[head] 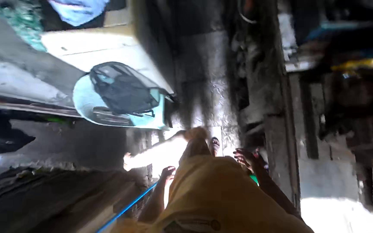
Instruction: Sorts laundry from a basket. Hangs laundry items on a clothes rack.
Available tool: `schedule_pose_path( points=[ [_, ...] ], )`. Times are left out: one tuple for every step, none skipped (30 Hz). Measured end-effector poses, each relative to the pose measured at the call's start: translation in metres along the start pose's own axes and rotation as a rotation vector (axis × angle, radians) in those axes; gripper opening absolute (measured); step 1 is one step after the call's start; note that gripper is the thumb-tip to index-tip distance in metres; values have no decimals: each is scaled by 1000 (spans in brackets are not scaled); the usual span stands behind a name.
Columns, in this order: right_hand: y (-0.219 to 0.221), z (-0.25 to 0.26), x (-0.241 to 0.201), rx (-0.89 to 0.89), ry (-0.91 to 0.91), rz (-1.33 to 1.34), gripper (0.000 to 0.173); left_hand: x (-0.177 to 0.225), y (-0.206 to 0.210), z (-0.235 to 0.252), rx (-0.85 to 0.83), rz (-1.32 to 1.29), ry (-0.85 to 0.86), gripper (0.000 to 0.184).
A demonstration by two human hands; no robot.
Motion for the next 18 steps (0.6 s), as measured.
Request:
schedule_pose_path(
  points=[
    [4, 10, -36, -27, -12, -52, 41, -12, 11, 30, 40, -49, 27, 37],
    [11, 19, -77, -59, -40, -102, 40, -16, 20, 57, 88, -113, -56, 35],
    [20, 28, -118, -89, -76, -150, 39, -16, 27, 77, 110, -165, -126, 34],
    [31, 38, -155, -121, -114, -200, 40, -12, 32, 89, 109, -188, -168, 34],
    [46, 48, -192, -150, -149, -246, 40, -11, 35, 99, 106, -187, -190, 35],
    [62, 56, -227, -179, -186, -285, 40, -13, 37, 109, 109, -187, -206, 35],
    [80, 64, -261, -208, -218, -323, 40, -15, 39, 119, 116, -206, -227, 35],
    [100, 72, -294, -231, -249, -357, 40, -18, 38, 129, 134, -250, -254, 34],
    [121, 78, -326, -255, -280, -389, 40, -21, 37, 141, 150, -300, -281, 34],
    [143, 82, -354, -280, -304, -418, 40, -27, 36, 154, 157, -357, -311, 34],
    [163, 87, -379, -303, -323, -445, 40, -29, 34, 166, 169, -434, -347, 33],
    [181, 93, -402, -325, -335, -475, 40, -27, 32, 176, 189, -518, -388, 33],
    [197, 97, -420, -348, -336, -509, 40, -23, 30, 180, 205, -596, -436, 33],
    [211, 101, -434, -367, -331, -545, 40, -16, 22, 183, 218, -652, -470, 33],
    [226, 104, -450, -381, -332, -580, 40, -4, 8, 192, 227, -687, -479, 33],
    [242, 106, -470, -388, -343, -615, 40, 10, -10, 207, 232, -709, -459, 33],
    [257, 109, -489, -390, -360, -646, 40, 22, -26, 225, 238, -705, -418, 33],
    [272, 109, -506, -400, -372, -675, 40, 33, -41, 241, 247, -677, -373, 35]
  ],
)
Point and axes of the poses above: each hand's wrist, its own z-axis towards the middle knuckle, its own y-axis out of the palm, x = y × z, the point moved 9 cm from there along z, towards the middle knuckle, and after that the axes turned 5 degrees about z, right-handed, at the moved point
